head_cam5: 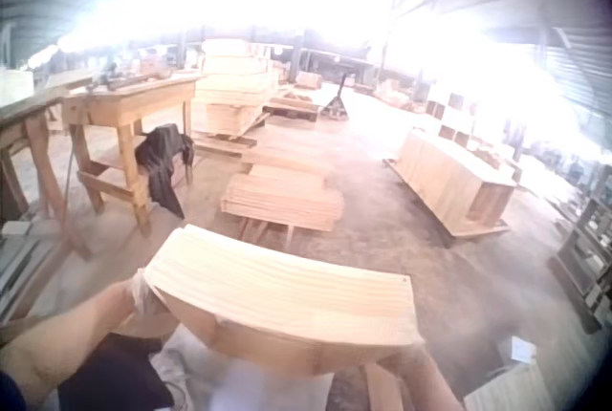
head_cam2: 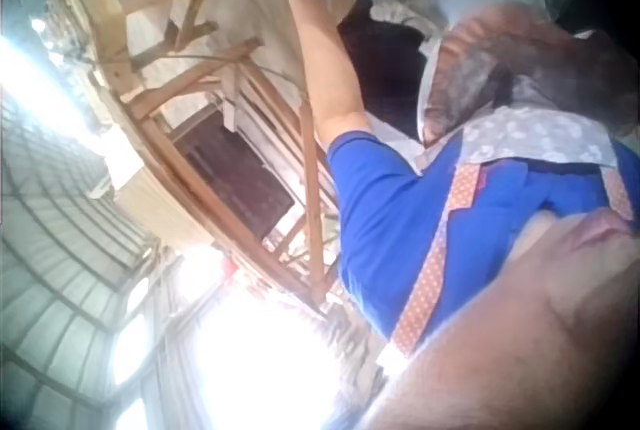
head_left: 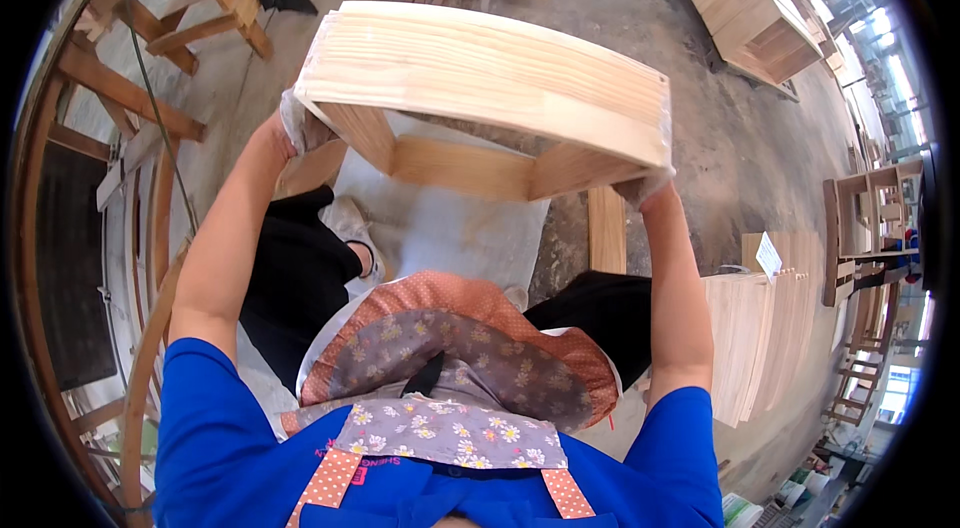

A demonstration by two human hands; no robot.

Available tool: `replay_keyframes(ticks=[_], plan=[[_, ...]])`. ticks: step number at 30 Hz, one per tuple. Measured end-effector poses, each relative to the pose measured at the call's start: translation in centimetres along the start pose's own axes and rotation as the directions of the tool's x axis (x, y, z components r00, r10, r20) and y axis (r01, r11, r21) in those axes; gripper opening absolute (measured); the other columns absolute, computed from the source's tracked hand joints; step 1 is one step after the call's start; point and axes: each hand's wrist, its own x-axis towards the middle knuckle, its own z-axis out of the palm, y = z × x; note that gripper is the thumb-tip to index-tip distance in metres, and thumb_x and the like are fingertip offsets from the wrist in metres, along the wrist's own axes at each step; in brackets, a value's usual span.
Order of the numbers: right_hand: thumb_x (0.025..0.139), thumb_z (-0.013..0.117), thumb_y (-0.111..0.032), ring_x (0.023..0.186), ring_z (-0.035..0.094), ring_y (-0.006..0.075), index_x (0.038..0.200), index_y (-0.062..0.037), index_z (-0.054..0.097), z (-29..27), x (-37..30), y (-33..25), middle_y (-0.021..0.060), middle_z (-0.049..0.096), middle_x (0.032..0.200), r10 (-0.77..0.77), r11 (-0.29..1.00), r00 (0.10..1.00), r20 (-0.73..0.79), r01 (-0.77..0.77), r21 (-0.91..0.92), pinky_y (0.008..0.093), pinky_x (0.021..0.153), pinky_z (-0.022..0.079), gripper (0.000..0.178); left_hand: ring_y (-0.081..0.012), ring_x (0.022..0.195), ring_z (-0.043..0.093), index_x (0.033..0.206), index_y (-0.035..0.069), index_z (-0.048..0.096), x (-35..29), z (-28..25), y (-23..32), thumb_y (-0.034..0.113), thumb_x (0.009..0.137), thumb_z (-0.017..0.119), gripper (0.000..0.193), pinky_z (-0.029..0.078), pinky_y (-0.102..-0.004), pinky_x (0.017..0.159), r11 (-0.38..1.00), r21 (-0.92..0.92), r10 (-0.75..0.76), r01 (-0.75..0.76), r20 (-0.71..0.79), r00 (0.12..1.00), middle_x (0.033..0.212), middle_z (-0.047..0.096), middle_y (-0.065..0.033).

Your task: The person applies glue to the edges of a wooden piece using a brush, then assembles it into a wooden frame. They use a mallet to tap the joints together and secure the structure. The person then places the assembled frame onto a stack of similar frames.

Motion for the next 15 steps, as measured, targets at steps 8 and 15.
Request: replay_keyframes(ticks=[8, 15], plan=[[0.088, 0.054, -0.041, 0.082, 0.064, 0.0190, 0.119, -0.0084, 0.053, -1.6, -2.8, 5.7, 0.0099, 0.063, 0.103, -0.097, 0.995, 0.978, -0.184, 0.097, -0.005, 0.0295, 0.064, 0.055, 0.045, -0.0227, 0.107, 0.057, 0.126, 0.004, 0.050, -1.9, -2.2, -5.1, 0.031, 0.091, 0.053, 0.044, 0.049, -0.0408, 0.090, 0.581, 0.645, 0.436, -0.497, 0.269, 0.859, 0.123, 0.056, -0.0122], [0.087, 0.056, -0.040, 0.077, 0.064, 0.0185, 0.116, -0.0067, 0.055, 0.7, -3.4, 4.0, 0.0108, 0.065, 0.096, 0.168, 0.977, 0.986, -0.001, -0.166, 0.132, 0.0278, 0.063, 0.055, 0.045, -0.0239, 0.105, 0.058, 0.122, 0.004, 0.053, -1.8, -3.9, -4.2, 0.028, 0.087, 0.058, 0.042, 0.052, -0.0396, 0.085, 0.245, 0.818, 0.410, -0.521, 0.399, 0.820, 0.118, 0.058, -0.0122]])
